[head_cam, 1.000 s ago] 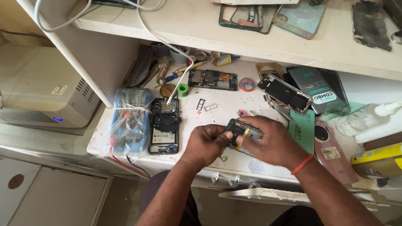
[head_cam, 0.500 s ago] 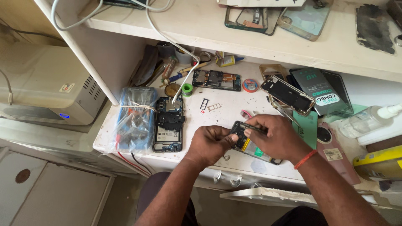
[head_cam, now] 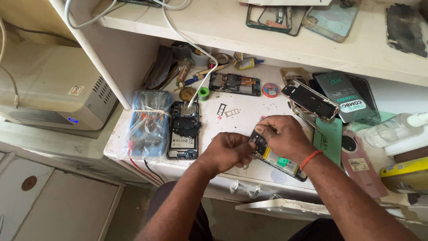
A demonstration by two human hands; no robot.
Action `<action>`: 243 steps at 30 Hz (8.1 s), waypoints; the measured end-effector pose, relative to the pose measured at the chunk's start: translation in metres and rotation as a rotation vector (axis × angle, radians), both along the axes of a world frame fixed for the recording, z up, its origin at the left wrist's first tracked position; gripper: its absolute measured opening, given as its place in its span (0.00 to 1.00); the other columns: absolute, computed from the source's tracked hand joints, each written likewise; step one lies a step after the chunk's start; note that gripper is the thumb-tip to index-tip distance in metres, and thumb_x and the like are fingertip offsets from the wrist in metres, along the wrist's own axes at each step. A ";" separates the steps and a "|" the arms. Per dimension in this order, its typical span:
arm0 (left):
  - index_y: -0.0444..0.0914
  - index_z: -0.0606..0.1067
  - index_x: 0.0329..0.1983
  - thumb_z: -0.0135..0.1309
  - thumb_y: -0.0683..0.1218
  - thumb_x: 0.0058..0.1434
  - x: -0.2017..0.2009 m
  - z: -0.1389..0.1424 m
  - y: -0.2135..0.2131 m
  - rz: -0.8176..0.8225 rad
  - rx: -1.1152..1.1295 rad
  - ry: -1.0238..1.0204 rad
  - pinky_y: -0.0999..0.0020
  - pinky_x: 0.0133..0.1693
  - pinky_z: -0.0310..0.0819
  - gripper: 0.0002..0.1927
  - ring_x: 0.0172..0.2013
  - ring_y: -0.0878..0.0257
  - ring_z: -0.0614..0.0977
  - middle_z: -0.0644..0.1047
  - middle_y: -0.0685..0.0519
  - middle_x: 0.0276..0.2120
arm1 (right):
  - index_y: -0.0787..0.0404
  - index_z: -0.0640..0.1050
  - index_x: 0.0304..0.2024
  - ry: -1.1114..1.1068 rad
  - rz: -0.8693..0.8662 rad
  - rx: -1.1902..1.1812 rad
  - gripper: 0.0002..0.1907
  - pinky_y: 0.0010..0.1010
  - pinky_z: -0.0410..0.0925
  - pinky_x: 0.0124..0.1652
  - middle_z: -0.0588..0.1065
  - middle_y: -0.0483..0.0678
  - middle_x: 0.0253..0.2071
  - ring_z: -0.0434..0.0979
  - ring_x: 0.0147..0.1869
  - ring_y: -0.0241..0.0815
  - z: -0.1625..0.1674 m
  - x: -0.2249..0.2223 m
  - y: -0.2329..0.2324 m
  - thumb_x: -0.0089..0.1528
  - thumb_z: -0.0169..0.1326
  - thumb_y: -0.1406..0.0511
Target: The person uses a screwdriver to remove screws from a disassembled smartphone on a workbench. They then use their fingers to lift and remove a small internal component from the phone chassis. The phone remains open on the bench throughout the clip.
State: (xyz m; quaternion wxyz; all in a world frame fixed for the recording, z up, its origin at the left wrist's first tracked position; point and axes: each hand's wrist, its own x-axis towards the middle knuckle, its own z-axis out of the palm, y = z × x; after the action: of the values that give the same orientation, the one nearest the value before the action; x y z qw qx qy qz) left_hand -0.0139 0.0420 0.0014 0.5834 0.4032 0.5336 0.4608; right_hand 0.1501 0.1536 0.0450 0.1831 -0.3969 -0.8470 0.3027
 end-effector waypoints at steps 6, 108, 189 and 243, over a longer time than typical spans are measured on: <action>0.31 0.81 0.43 0.55 0.44 0.66 0.012 -0.002 0.005 0.107 -0.022 0.076 0.73 0.32 0.76 0.11 0.26 0.70 0.79 0.83 0.51 0.29 | 0.63 0.85 0.39 0.047 0.026 0.015 0.12 0.28 0.72 0.34 0.84 0.48 0.31 0.79 0.30 0.30 -0.010 0.002 0.006 0.61 0.62 0.61; 0.33 0.84 0.50 0.55 0.42 0.60 -0.004 0.000 0.014 0.033 -0.096 0.220 0.67 0.33 0.83 0.17 0.28 0.60 0.83 0.84 0.41 0.33 | 0.59 0.83 0.54 0.045 -0.151 -0.621 0.18 0.26 0.71 0.40 0.82 0.46 0.40 0.78 0.39 0.32 -0.023 0.033 0.003 0.61 0.57 0.65; 0.40 0.78 0.50 0.54 0.52 0.57 0.005 -0.010 -0.049 0.198 0.663 1.385 0.51 0.34 0.74 0.20 0.35 0.49 0.78 0.74 0.48 0.36 | 0.64 0.72 0.56 0.354 -0.114 -0.398 0.31 0.23 0.71 0.31 0.81 0.49 0.30 0.79 0.32 0.32 -0.013 0.029 -0.035 0.51 0.65 0.75; 0.40 0.78 0.48 0.55 0.55 0.57 0.000 -0.006 -0.050 0.007 0.681 1.424 0.51 0.36 0.74 0.20 0.39 0.51 0.78 0.75 0.49 0.40 | 0.56 0.84 0.47 -0.307 0.303 0.159 0.20 0.36 0.71 0.50 0.79 0.47 0.46 0.80 0.50 0.47 0.027 0.013 -0.032 0.52 0.65 0.60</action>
State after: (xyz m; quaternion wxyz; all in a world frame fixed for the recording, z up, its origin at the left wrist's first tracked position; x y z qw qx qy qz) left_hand -0.0135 -0.0075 -0.0045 -0.0559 0.7560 0.6097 0.2316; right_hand 0.1632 0.1214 0.0720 0.0354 -0.2909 -0.9360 0.1952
